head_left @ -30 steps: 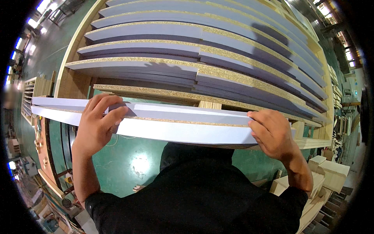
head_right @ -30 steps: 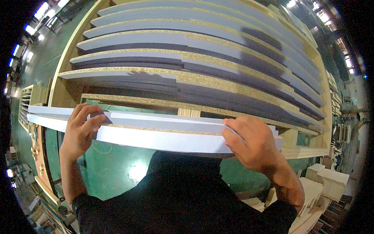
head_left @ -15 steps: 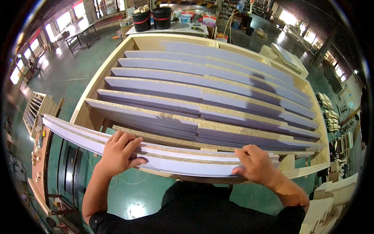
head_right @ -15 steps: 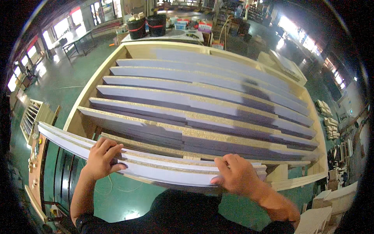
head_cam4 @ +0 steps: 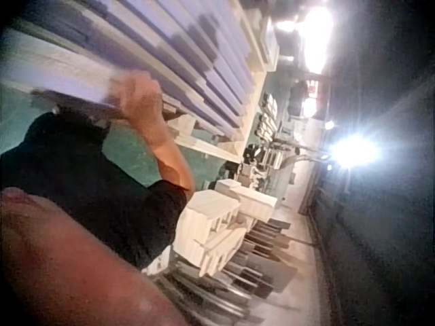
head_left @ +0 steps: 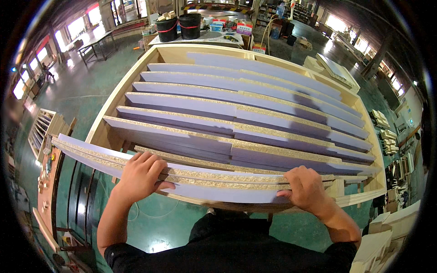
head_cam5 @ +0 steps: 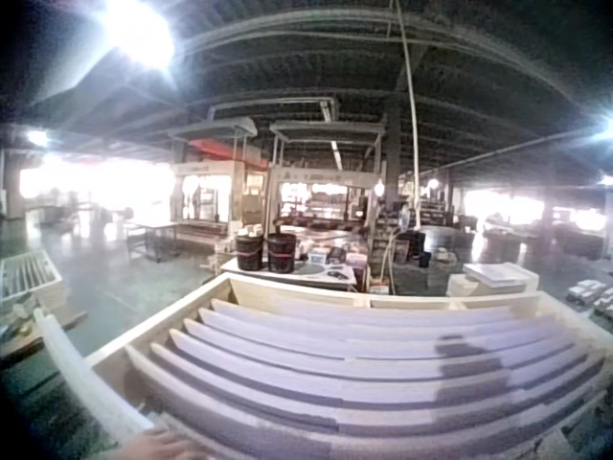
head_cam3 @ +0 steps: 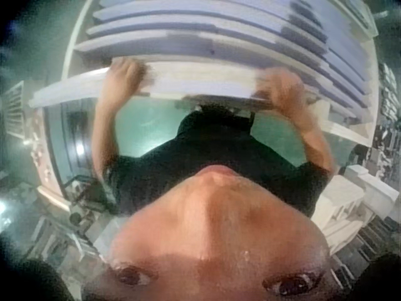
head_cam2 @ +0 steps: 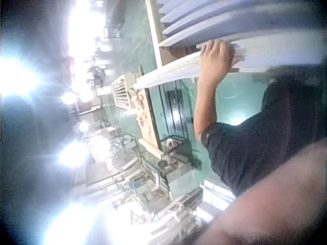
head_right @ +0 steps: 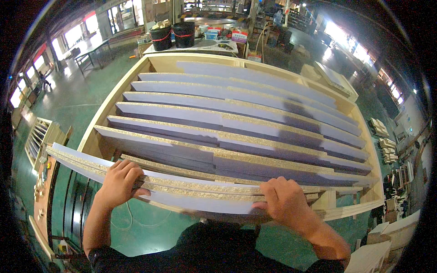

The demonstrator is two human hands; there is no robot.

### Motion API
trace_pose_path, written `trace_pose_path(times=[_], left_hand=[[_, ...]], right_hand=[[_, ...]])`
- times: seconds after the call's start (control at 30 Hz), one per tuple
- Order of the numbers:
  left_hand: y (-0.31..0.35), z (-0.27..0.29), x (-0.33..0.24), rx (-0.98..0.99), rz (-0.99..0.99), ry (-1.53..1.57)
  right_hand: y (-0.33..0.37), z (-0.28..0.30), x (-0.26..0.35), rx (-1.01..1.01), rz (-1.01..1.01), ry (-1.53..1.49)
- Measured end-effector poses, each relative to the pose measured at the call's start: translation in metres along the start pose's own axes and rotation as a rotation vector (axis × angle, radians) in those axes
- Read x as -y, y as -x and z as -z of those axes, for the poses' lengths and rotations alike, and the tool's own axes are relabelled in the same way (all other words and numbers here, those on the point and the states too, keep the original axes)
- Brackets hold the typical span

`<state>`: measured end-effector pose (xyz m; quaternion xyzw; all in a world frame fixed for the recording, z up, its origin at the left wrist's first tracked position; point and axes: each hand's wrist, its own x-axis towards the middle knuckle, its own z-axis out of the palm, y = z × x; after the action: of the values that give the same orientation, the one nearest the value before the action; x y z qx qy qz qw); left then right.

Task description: The person picks up small wooden blocks and a nail gun from a workbench, then uses the nail gun to fasten a block onto a wooden frame. They then retrieve long white panels and insert them one by one into slots on the frame, adjusting each panel into place.

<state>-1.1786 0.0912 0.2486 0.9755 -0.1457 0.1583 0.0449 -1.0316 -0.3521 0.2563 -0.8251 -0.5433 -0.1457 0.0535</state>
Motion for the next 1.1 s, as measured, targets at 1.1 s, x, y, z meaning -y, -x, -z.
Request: trace_pose_path(times=[1.1], left_hand=[[-0.03,0.02,-0.029,0.332,0.206,0.195]], right_hand=[[0.274,0.028,-0.175,-0.163,-0.867,-0.144]])
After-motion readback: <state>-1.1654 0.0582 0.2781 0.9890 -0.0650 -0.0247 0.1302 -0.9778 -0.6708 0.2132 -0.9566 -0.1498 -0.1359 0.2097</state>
